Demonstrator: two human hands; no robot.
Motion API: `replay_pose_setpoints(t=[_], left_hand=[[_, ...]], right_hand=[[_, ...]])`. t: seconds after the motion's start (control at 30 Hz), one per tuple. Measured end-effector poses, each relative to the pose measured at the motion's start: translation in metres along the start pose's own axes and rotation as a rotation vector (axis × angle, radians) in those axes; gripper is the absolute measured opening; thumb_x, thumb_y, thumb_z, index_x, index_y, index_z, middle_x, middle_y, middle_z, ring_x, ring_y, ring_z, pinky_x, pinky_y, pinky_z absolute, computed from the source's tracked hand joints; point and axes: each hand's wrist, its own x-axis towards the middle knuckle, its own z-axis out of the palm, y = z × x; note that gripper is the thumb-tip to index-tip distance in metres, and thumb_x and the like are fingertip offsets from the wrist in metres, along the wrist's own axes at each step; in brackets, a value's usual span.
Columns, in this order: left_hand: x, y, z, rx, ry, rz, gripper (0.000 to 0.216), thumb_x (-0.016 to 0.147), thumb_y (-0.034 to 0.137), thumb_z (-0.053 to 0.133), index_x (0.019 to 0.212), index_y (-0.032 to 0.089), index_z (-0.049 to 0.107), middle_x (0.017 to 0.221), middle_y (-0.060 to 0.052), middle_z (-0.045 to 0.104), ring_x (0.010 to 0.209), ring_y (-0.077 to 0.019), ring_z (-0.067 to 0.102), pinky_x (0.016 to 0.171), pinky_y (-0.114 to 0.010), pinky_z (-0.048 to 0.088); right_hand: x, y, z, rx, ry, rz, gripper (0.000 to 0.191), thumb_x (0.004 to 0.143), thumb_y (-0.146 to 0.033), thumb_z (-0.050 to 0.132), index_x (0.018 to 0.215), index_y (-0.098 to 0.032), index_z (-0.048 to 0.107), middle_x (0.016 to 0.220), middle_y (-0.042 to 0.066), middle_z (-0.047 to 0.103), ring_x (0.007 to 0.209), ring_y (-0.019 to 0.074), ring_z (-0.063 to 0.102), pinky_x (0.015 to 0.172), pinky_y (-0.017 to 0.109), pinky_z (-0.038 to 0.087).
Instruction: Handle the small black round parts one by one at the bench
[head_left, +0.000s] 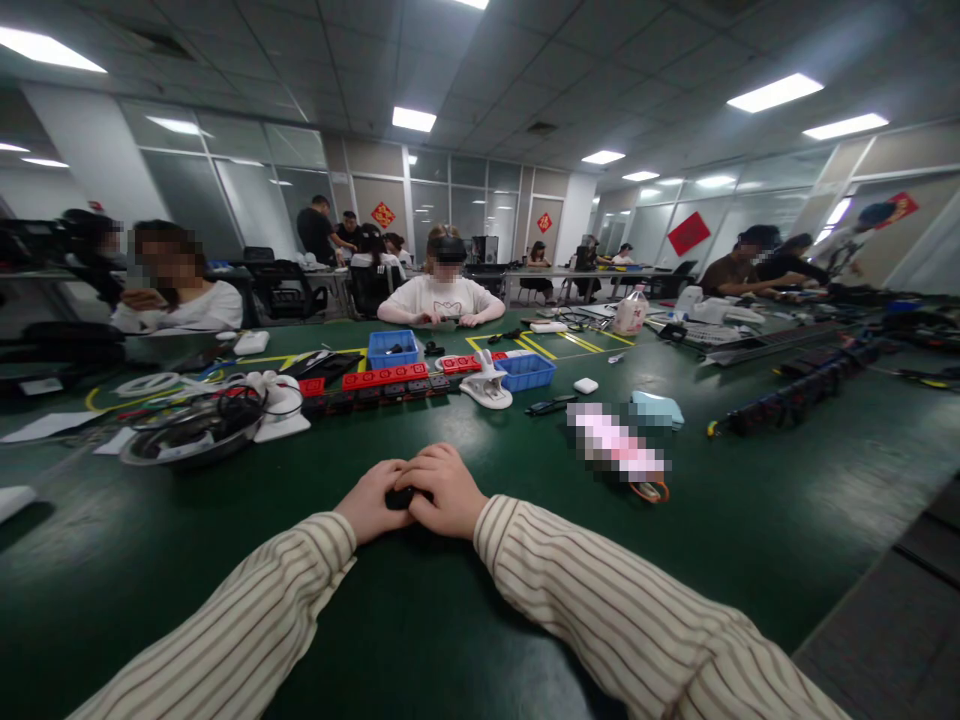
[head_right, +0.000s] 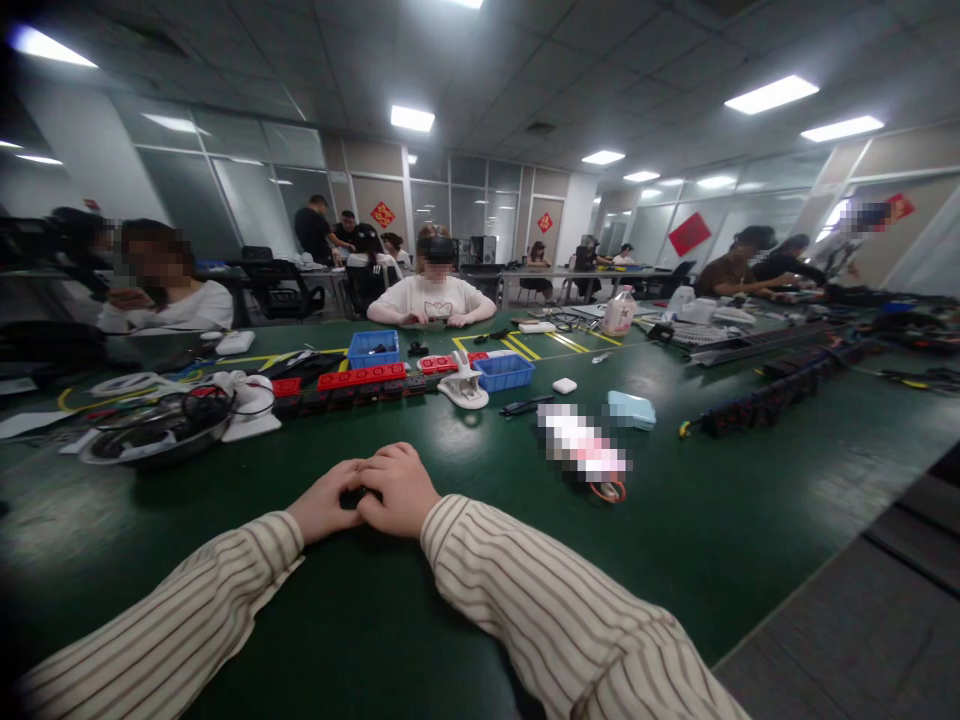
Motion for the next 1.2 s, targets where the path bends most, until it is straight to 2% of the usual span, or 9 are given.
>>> replay_pose_setpoints(t=[0.13,0.27,0.4,0.5,0.67,0.83,0.97,1.07,1.2], left_hand=[[-0.002,0.002,0.002,0.037,0.017,-0.004,0.045,0.061,0.034,0.066,0.102,0.017,0.057,0.109,-0.009,0.055,0.103,-0.0272,0.051,0.095,-0.043,0.037],[-0.004,0.003,0.004,0.095,0.061,-0.055,0.055,0.060,0.043,0.067,0.106,0.018,0.051,0.117,-0.012,0.051,0.111,-0.0311,0.045,0.101,-0.055,0.023],[-0.004,0.005,0.003,0.127,0.073,-0.083,0.051,0.059,0.048,0.067,0.098,0.019,0.050,0.109,-0.009,0.054,0.107,-0.0282,0.048,0.101,-0.054,0.024],[-0.002,0.007,0.001,0.130,0.053,-0.074,0.043,0.060,0.047,0.067,0.089,0.019,0.053,0.103,-0.008,0.055,0.102,-0.0272,0.051,0.100,-0.052,0.027],[0.001,0.007,-0.003,0.063,0.005,-0.059,0.041,0.064,0.040,0.065,0.095,0.015,0.056,0.100,-0.009,0.057,0.096,-0.0265,0.053,0.091,-0.043,0.040],[0.001,0.005,-0.004,0.029,0.002,-0.041,0.042,0.063,0.033,0.064,0.101,0.017,0.057,0.105,-0.008,0.057,0.100,-0.0248,0.053,0.091,-0.037,0.042],[0.000,0.001,-0.003,0.048,-0.007,-0.037,0.036,0.061,0.033,0.063,0.095,0.019,0.060,0.105,-0.007,0.059,0.101,-0.0265,0.053,0.093,-0.040,0.040],[-0.001,0.001,-0.001,0.065,-0.012,-0.039,0.037,0.062,0.034,0.063,0.097,0.021,0.060,0.107,-0.007,0.059,0.103,-0.0275,0.053,0.098,-0.046,0.033],[-0.004,0.007,0.001,0.104,0.014,-0.060,0.050,0.061,0.039,0.064,0.106,0.019,0.055,0.112,-0.010,0.056,0.109,-0.0305,0.049,0.103,-0.056,0.019]], right_hand=[[-0.001,-0.005,-0.004,0.020,0.040,-0.005,0.024,0.071,-0.013,0.053,0.093,-0.019,0.060,0.099,0.001,0.064,0.094,0.0181,0.048,0.093,0.036,0.028],[-0.002,-0.011,-0.006,-0.007,0.097,0.155,0.028,0.078,-0.028,0.055,0.104,-0.017,0.053,0.103,0.005,0.059,0.097,0.0194,0.047,0.089,0.035,0.031],[-0.002,-0.009,-0.002,-0.072,0.101,0.336,0.038,0.077,-0.043,0.057,0.103,-0.016,0.051,0.099,0.007,0.055,0.095,0.0207,0.047,0.084,0.035,0.034],[-0.001,-0.005,0.002,-0.101,0.062,0.381,0.038,0.075,-0.050,0.059,0.093,-0.017,0.054,0.091,0.005,0.054,0.089,0.0195,0.047,0.080,0.034,0.035],[0.001,-0.003,0.002,-0.123,0.016,0.317,0.033,0.076,-0.049,0.059,0.084,-0.018,0.060,0.082,0.003,0.053,0.084,0.0175,0.045,0.076,0.032,0.034],[0.001,-0.003,-0.001,-0.109,-0.001,0.218,0.018,0.074,-0.027,0.060,0.088,-0.018,0.063,0.088,0.003,0.058,0.087,0.0172,0.047,0.080,0.033,0.033],[-0.001,-0.004,-0.002,-0.044,-0.021,0.093,0.017,0.070,-0.016,0.055,0.085,-0.021,0.063,0.091,0.000,0.064,0.092,0.0168,0.051,0.097,0.038,0.024],[-0.002,-0.007,-0.004,-0.006,-0.019,0.046,0.021,0.069,-0.013,0.052,0.084,-0.022,0.062,0.093,-0.002,0.065,0.099,0.0159,0.052,0.103,0.040,0.016],[-0.003,-0.012,-0.007,0.003,0.051,0.096,0.026,0.072,-0.018,0.055,0.097,-0.021,0.056,0.098,0.001,0.062,0.100,0.0171,0.050,0.101,0.039,0.020]])
